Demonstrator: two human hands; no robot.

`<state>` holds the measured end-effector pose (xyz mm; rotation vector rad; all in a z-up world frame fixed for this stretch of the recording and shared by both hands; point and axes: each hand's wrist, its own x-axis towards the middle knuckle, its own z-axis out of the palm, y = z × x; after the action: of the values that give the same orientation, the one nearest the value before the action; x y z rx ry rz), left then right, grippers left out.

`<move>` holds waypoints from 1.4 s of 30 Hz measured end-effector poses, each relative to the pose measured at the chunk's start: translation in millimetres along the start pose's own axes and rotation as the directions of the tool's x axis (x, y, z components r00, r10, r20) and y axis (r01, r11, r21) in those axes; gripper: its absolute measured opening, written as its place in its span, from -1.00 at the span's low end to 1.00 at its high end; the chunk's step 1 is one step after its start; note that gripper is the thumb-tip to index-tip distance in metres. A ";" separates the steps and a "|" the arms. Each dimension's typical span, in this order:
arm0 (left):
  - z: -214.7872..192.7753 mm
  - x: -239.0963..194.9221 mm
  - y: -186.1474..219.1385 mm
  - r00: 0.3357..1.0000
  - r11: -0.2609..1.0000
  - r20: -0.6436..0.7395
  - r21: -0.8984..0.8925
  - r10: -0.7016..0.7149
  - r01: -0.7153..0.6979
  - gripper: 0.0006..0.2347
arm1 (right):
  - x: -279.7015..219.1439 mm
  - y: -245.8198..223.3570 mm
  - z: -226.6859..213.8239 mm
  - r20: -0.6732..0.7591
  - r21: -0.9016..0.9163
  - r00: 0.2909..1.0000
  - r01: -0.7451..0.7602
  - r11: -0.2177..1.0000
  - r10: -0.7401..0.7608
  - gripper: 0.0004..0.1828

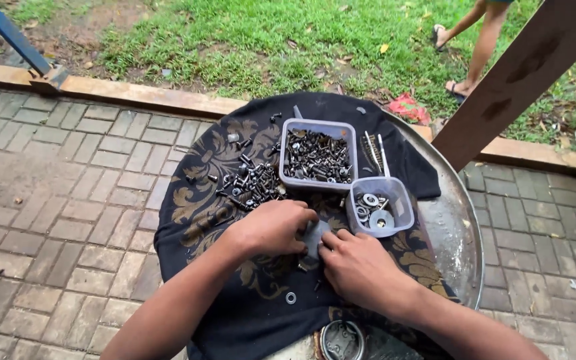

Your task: Sorting through a collection of small metal screws and washers and placing them on a small grey sheet.

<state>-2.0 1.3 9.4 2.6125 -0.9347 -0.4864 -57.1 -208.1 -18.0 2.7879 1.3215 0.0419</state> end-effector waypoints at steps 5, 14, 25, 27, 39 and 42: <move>2.9 12.4 1.0 0.999 0.997 0.043 0.072 0.024 -0.027 -0.71 | 1.8 3.7 12.2 -0.013 -0.002 1.000 -0.008 1.000 0.008 -0.75; -15.8 21.1 16.5 0.990 0.974 0.135 0.224 -0.047 0.016 -0.74 | 0.4 1.7 10.9 0.018 0.010 1.000 -0.007 1.000 0.007 -0.83; -39.5 5.5 15.1 0.974 0.996 0.210 -0.022 -0.080 0.087 -0.67 | -1.8 -4.1 9.4 0.067 0.001 0.998 0.021 1.000 -0.021 -0.73; -41.8 3.0 16.8 0.976 0.997 0.205 0.011 -0.076 0.075 -0.62 | -3.2 -5.9 12.8 0.057 -0.060 0.998 0.038 0.997 -0.035 -0.70; -19.8 10.2 -4.3 0.990 0.997 0.134 0.057 0.048 -0.056 -0.65 | -1.7 24.3 26.8 0.045 0.081 0.989 0.136 0.987 -0.140 -0.72; -17.8 10.3 -5.9 0.989 0.994 0.128 0.080 0.068 -0.079 -0.65 | -1.6 25.5 23.8 0.042 0.062 0.988 0.145 0.988 -0.147 -0.71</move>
<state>16.2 2.2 20.7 2.6369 -1.1103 -0.6102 -37.2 -226.4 -40.2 2.7117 1.5357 -0.0684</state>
